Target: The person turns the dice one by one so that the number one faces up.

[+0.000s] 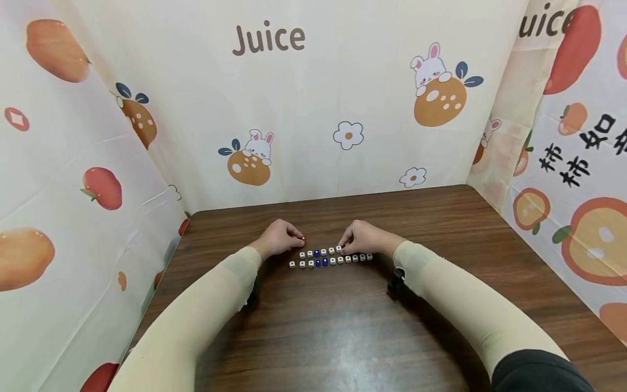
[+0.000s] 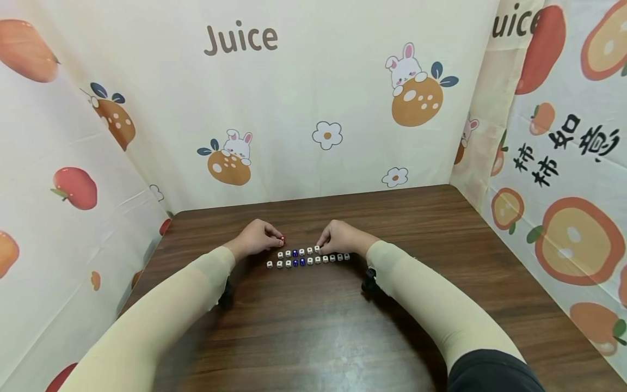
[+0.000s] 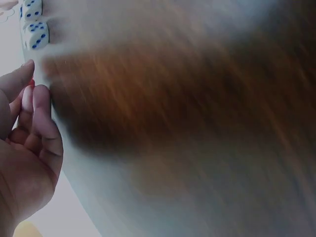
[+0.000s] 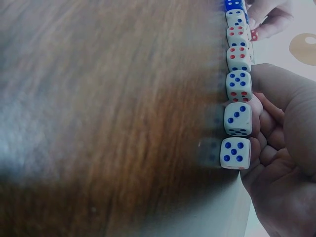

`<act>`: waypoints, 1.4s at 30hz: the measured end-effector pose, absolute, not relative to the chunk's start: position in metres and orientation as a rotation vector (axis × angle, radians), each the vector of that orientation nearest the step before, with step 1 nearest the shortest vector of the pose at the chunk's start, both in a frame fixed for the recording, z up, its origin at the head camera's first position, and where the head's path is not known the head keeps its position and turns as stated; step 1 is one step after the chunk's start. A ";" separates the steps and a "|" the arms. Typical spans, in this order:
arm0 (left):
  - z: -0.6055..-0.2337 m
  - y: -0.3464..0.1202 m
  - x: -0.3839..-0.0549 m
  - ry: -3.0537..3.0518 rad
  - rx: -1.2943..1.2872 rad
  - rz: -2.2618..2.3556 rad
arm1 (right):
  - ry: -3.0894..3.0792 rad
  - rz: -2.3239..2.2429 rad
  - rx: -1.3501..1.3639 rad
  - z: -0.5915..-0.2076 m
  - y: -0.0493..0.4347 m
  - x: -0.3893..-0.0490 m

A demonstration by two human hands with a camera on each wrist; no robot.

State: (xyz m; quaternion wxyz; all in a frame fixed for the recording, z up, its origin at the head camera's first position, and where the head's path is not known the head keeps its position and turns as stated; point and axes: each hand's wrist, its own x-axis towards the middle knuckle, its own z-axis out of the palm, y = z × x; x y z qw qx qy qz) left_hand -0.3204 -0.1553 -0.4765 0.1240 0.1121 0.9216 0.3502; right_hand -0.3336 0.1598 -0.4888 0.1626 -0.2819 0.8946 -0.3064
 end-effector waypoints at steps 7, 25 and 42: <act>-0.473 -0.178 -0.313 2.723 0.397 0.949 | 2.548 -0.881 -0.804 -0.489 0.160 -0.333; -0.478 -0.199 -0.295 2.712 0.532 0.858 | 2.554 -0.894 -0.826 -0.491 0.160 -0.334; -0.480 -0.195 -0.298 2.696 0.560 0.835 | 2.560 -0.893 -0.816 -0.488 0.159 -0.331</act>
